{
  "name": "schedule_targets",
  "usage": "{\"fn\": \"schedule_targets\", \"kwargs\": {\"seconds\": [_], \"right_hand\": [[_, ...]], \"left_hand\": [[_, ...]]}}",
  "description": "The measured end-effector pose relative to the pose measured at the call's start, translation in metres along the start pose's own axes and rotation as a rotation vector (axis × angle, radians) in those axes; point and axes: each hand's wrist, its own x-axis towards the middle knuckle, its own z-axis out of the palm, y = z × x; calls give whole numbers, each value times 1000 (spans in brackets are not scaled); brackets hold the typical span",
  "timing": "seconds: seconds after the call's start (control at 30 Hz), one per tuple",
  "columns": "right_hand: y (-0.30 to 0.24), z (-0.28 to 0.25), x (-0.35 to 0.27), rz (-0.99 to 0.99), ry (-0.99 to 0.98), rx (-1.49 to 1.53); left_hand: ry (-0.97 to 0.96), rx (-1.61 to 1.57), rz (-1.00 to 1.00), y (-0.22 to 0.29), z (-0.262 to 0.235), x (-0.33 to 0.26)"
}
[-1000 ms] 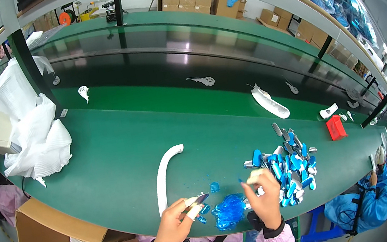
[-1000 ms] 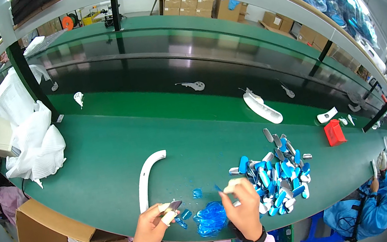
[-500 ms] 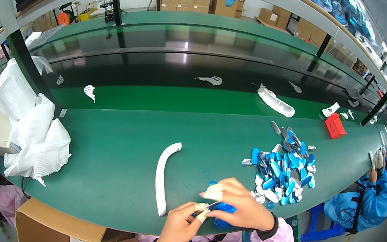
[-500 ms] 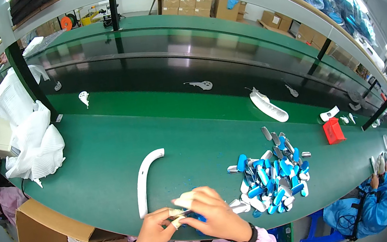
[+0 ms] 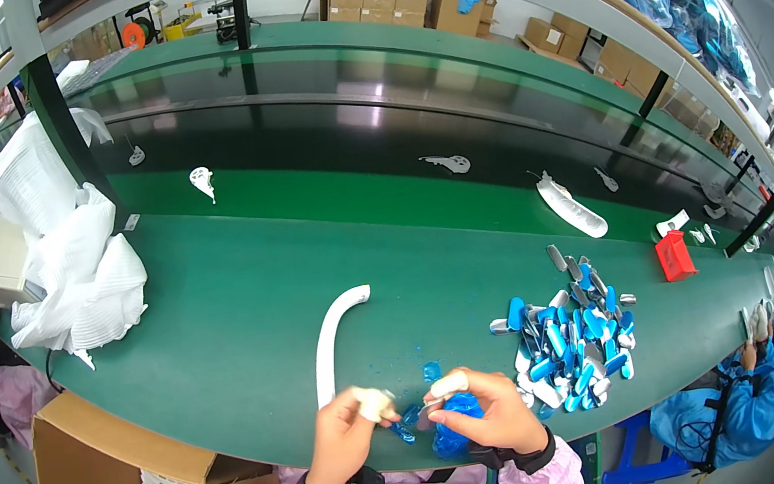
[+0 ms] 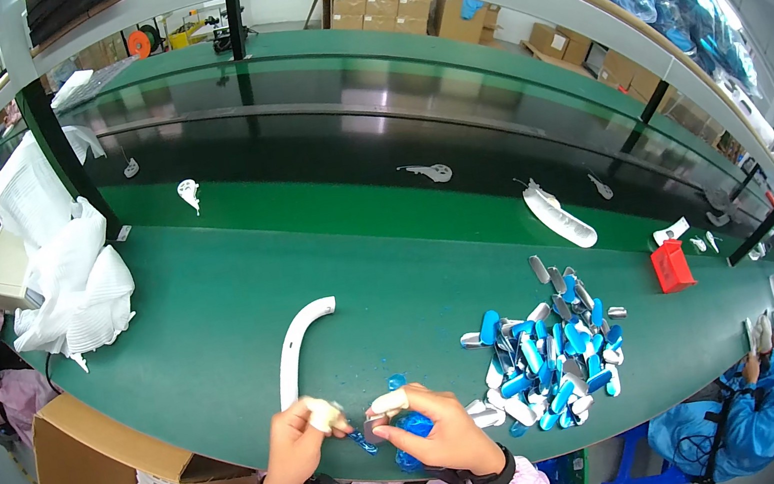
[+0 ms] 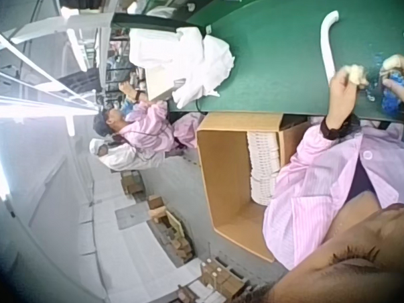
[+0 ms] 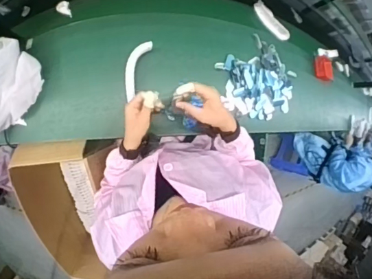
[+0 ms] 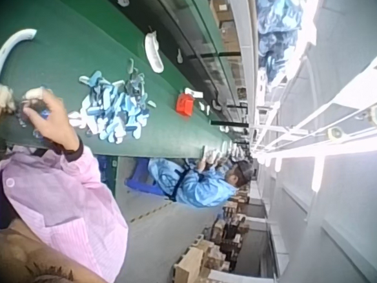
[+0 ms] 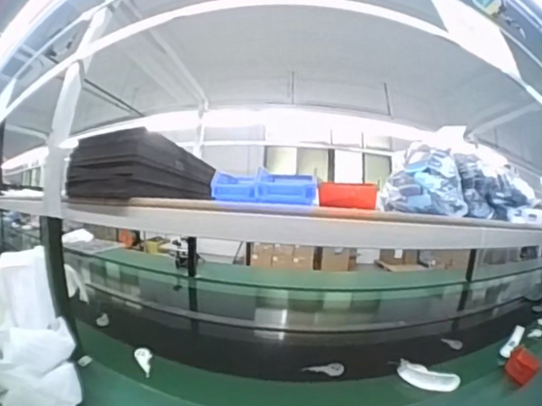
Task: Assembling white and blue plastic components at a factory workbench.
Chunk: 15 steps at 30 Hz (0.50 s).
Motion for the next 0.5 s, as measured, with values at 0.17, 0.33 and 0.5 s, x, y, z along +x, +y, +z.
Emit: {"fn": "schedule_targets", "kwargs": {"seconds": [0.17, 0.33, 0.5], "right_hand": [[5, 10, 6, 113, 246, 409], [16, 13, 4, 166, 272, 489], [23, 8, 4, 342, 3, 849]], "left_hand": [[-59, 41, -9, 4, 21, -4], [-13, 374, 186, 8, 20, -6], [-201, 565, 651, 18, 13, -5]]}}
